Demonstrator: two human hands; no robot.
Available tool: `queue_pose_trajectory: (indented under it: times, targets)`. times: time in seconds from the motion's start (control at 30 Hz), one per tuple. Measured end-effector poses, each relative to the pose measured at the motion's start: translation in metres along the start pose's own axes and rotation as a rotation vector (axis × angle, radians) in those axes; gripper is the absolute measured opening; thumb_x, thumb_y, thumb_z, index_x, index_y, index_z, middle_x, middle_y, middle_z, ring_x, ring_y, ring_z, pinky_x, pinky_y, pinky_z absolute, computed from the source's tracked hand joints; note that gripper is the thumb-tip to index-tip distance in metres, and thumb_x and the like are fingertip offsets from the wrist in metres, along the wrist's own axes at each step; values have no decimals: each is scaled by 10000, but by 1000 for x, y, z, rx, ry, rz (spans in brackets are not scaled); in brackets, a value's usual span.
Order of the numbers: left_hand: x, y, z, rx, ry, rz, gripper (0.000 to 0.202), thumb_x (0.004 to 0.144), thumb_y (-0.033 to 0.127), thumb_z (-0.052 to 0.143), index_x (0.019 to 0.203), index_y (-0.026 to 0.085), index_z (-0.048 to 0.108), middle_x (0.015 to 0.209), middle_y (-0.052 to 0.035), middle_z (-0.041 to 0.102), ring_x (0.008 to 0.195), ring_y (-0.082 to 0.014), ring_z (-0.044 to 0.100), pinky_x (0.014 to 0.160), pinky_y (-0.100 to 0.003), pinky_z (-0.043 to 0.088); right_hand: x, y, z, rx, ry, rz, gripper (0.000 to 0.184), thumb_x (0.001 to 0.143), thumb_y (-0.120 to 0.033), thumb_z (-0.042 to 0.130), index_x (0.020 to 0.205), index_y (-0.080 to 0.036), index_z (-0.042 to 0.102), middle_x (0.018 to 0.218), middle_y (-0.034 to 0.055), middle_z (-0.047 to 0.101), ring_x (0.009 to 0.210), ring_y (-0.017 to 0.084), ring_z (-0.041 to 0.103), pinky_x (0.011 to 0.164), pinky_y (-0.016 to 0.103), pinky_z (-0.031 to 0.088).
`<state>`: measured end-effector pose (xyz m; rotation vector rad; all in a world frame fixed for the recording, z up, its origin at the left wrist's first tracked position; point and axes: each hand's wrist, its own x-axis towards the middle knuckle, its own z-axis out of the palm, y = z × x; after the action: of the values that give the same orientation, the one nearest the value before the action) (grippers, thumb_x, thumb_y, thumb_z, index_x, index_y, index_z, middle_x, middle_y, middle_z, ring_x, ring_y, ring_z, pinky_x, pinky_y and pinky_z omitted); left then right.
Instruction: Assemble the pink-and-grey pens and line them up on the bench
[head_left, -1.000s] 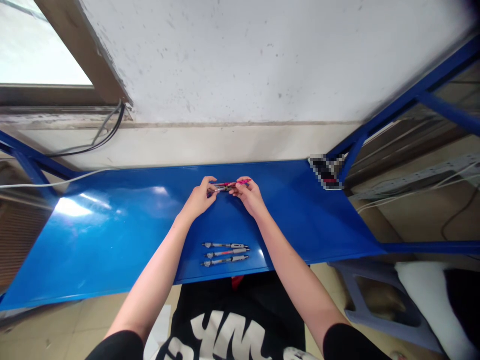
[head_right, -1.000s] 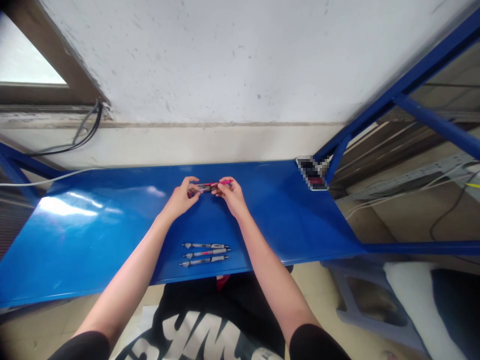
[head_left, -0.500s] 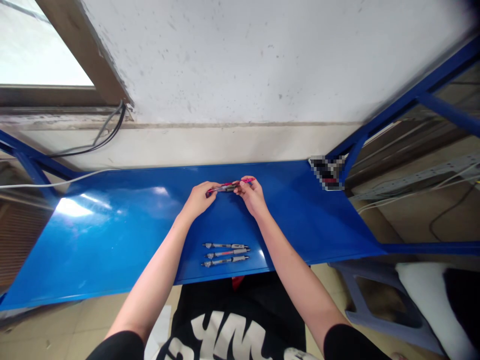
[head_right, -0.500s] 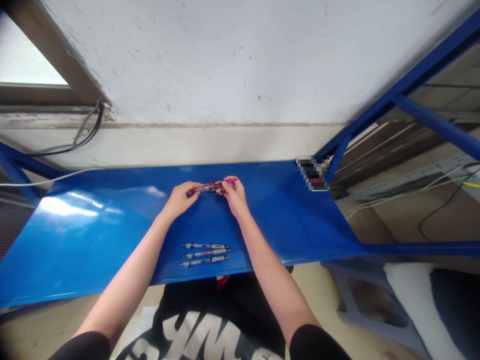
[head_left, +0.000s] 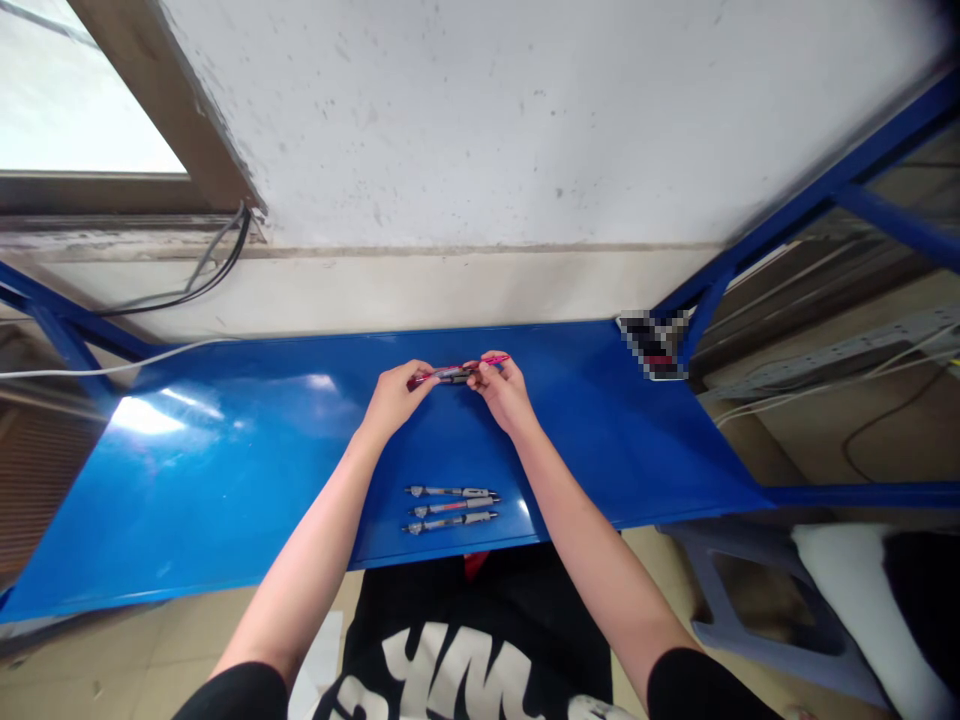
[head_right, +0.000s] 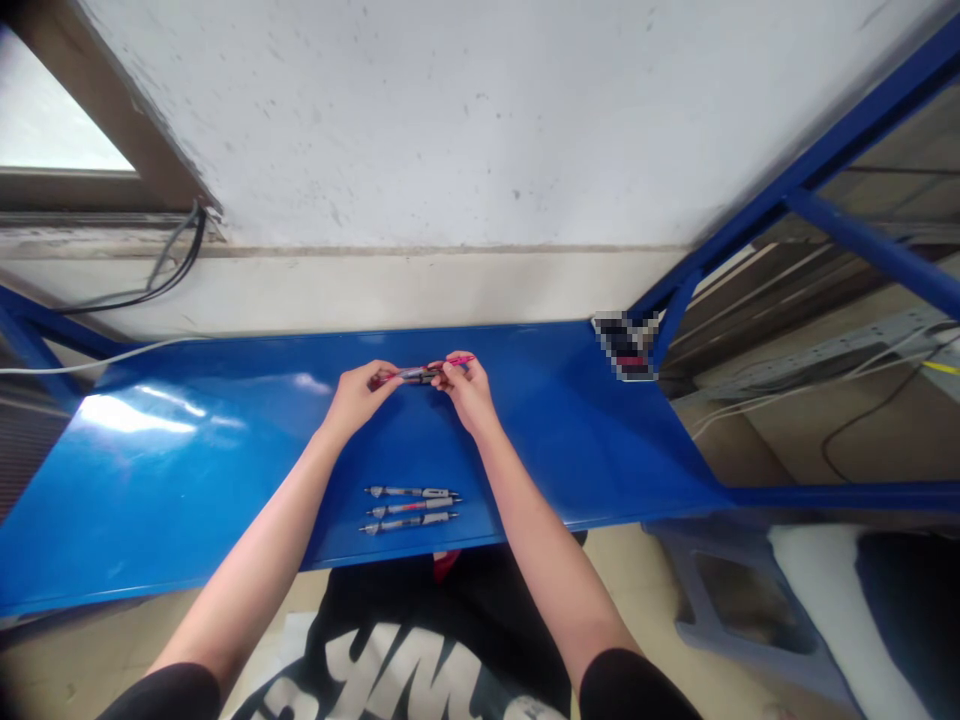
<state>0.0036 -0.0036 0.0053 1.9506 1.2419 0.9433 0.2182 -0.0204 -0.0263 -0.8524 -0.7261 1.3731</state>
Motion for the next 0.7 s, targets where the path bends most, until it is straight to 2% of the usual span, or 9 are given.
queue_pose_trajectory:
  times: [0.23, 0.4, 0.7]
  targets:
    - [1, 3, -1, -3, 38, -16, 191, 898, 376, 699, 965, 203, 741, 865, -34, 765, 777, -186, 683, 747, -300, 507, -1, -3, -1, 47, 2, 3, 376, 747, -379, 872, 972, -281, 588, 945, 11, 791, 681, 142, 680, 662, 290, 564]
    - [1, 6, -1, -78, 63, -75, 210, 869, 395, 712, 927, 195, 739, 788, -17, 737, 720, -173, 651, 697, -289, 486, 0, -5, -2, 55, 1, 20, 380, 747, -384, 871, 973, -285, 582, 928, 3, 793, 680, 145, 688, 670, 294, 574]
    - [1, 6, 4, -228, 89, -117, 238, 804, 404, 762, 900, 188, 727, 739, 3, 672, 695, -152, 603, 695, -279, 478, -5, -10, 5, -45, -41, 35, 365, 743, -427, 871, 964, -281, 620, 990, 20, 801, 759, 178, 743, 703, 318, 584]
